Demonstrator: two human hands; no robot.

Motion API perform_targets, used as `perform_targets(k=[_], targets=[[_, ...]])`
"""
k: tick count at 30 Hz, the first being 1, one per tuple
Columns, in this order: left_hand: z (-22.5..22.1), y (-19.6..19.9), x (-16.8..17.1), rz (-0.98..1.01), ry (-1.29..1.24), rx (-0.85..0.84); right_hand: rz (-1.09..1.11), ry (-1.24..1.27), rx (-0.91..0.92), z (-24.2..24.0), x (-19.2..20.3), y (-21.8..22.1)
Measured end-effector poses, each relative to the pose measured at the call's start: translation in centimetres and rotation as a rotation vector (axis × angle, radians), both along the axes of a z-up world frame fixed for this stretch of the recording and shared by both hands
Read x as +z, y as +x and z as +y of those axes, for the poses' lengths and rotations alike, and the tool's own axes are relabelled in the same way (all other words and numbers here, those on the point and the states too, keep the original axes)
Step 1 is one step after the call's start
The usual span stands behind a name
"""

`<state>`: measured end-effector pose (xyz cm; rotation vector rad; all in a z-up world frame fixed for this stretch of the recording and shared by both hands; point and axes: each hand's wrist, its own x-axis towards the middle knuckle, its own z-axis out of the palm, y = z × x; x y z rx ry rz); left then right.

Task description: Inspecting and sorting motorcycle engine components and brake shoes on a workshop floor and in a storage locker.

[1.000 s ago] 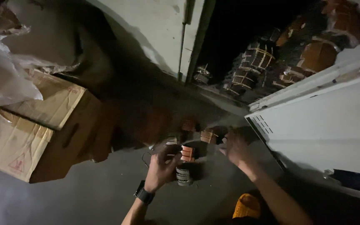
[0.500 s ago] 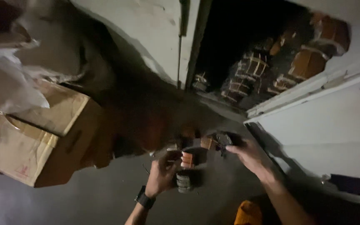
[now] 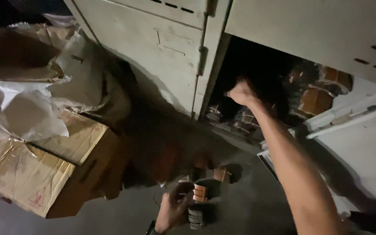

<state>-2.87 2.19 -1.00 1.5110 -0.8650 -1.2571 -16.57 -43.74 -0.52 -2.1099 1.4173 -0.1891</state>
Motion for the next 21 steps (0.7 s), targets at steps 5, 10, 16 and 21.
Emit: perform_targets(k=[5, 10, 16, 21], targets=[[-0.7, 1.1, 0.3, -0.034, 0.183, 0.054, 0.272, -0.624, 0.645, -16.5, -24.8, 0.3], [-0.9, 1.7, -1.1, -0.038, 0.144, 0.054, 0.428, -0.463, 0.549, -16.9, -27.0, -1.0], [-1.3, 1.8, -0.6, -0.067, 0.053, 0.005, 0.237, -0.477, 0.418, -15.4, -27.7, -0.3], [-0.8, 1.6, -1.4, -0.132, 0.043, -0.023, 0.126, -0.357, 0.22, -10.9, -24.0, 0.6]])
